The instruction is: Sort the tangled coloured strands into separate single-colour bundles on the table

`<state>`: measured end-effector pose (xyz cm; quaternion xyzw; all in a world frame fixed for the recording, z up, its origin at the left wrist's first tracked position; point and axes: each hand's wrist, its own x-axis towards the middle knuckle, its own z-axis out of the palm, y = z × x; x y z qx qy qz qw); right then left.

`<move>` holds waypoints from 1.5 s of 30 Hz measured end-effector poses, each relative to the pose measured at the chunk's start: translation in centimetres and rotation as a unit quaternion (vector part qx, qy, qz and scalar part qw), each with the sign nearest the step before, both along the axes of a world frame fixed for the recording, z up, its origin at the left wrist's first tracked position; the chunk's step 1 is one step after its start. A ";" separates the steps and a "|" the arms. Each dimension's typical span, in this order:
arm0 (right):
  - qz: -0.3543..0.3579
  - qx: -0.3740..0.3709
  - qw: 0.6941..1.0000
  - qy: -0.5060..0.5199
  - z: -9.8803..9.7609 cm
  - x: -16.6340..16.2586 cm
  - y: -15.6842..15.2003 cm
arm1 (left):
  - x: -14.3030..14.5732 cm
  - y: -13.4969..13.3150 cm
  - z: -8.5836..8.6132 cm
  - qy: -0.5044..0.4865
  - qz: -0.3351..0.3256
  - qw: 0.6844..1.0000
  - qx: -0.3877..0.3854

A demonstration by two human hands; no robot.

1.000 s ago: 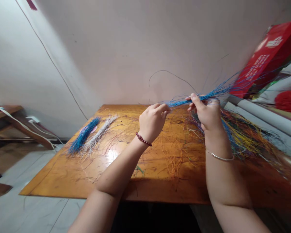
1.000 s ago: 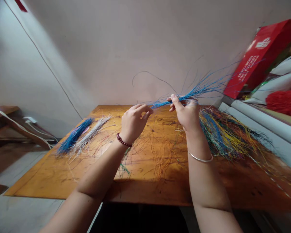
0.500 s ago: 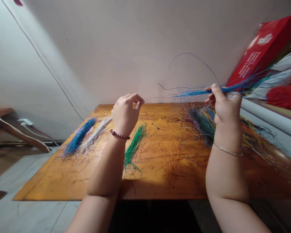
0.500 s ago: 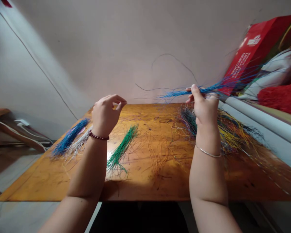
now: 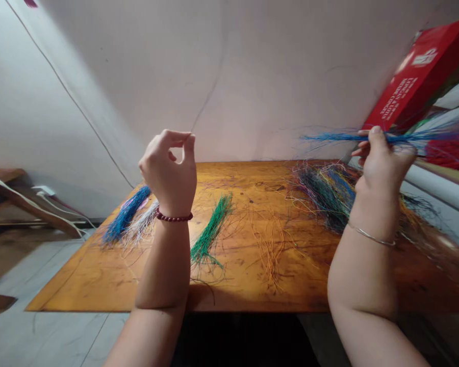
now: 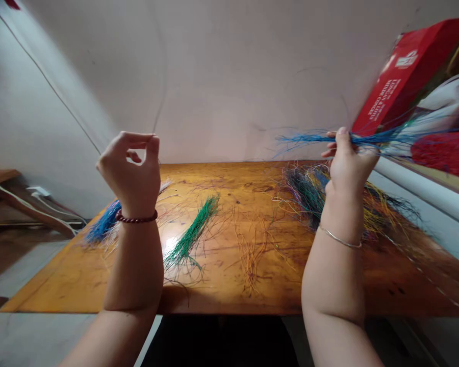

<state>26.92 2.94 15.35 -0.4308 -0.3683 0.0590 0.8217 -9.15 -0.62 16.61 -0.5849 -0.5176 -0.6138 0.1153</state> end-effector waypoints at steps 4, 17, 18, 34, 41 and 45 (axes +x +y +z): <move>-0.023 0.011 0.999 0.046 0.0 0.7 0.2 | 0.0 -0.2 0.1 -0.008 -0.019 1.000 0.010; -0.097 0.169 0.965 0.174 1.6 3.2 -2.7 | 2.0 2.9 -3.4 0.207 -0.027 0.961 -0.184; -0.094 0.177 0.963 0.182 1.7 3.2 -3.0 | 1.7 4.3 -4.1 0.217 -0.031 0.954 -0.204; -0.068 0.126 0.974 0.177 0.1 6.6 -1.7 | -7.9 22.4 -13.0 0.236 -0.061 0.853 -0.461; -0.092 0.121 0.981 0.124 -0.1 5.9 -2.1 | -7.6 25.8 -15.0 0.267 -0.035 0.821 -0.503; -0.074 0.109 0.981 0.142 0.2 5.6 -2.6 | -7.6 26.6 -15.4 0.273 -0.016 0.811 -0.517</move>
